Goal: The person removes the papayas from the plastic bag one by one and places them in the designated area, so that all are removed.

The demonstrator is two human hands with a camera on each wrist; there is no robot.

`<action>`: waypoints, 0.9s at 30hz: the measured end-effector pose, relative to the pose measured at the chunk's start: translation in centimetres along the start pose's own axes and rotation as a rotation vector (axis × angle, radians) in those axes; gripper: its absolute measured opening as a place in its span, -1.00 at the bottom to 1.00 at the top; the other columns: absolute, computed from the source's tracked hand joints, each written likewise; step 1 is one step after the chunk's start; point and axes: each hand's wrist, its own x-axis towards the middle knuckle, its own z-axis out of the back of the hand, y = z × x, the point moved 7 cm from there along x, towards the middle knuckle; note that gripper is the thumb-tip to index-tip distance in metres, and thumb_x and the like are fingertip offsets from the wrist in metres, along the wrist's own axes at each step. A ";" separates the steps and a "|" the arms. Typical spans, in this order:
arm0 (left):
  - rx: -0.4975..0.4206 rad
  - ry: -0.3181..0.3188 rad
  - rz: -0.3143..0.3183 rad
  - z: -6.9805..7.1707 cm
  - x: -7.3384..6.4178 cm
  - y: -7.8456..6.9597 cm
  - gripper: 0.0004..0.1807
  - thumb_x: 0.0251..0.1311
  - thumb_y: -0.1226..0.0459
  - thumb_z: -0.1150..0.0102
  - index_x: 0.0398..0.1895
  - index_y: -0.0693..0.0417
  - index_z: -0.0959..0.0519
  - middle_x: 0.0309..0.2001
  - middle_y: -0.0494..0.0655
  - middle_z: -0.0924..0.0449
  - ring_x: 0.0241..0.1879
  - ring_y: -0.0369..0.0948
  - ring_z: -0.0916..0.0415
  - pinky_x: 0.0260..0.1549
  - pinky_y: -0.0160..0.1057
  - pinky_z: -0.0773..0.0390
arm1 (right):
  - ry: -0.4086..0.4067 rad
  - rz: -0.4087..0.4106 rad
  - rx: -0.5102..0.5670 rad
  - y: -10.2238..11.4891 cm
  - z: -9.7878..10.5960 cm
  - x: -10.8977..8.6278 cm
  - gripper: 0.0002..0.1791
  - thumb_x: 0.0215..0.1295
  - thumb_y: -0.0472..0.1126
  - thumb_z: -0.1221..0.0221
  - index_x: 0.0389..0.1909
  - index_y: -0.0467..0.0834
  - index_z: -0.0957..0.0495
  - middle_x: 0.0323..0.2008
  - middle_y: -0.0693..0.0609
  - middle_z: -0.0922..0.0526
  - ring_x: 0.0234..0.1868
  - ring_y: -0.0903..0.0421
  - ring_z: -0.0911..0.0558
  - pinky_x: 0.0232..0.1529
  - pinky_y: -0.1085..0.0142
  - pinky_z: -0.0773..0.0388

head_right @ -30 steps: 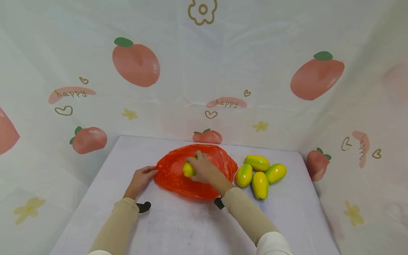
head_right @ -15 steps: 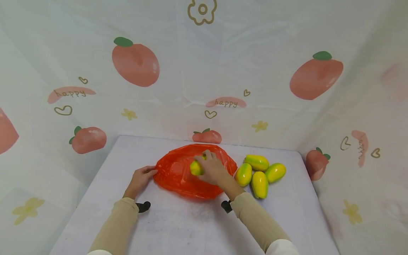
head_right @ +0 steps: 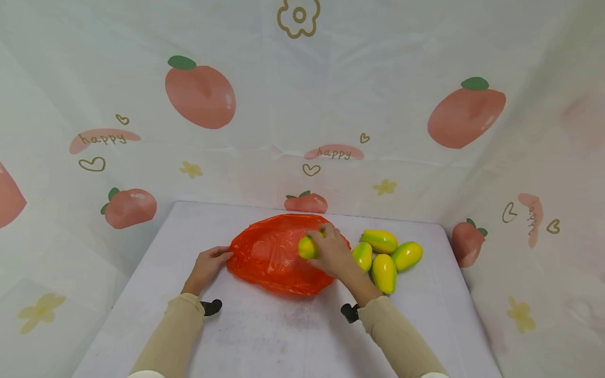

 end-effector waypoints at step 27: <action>0.017 -0.003 -0.016 0.0 0.0 -0.1 -0.50 0.43 -0.04 -0.13 0.29 0.01 -0.57 0.29 0.05 -0.59 0.31 0.02 -0.48 0.39 0.10 -0.46 | -0.057 -0.224 -0.036 -6.1 3.1 -4.5 -0.13 0.10 0.01 -0.50 0.44 0.10 -0.34 0.40 -0.23 -0.28 0.34 -0.30 -0.37 0.15 -0.28 -0.60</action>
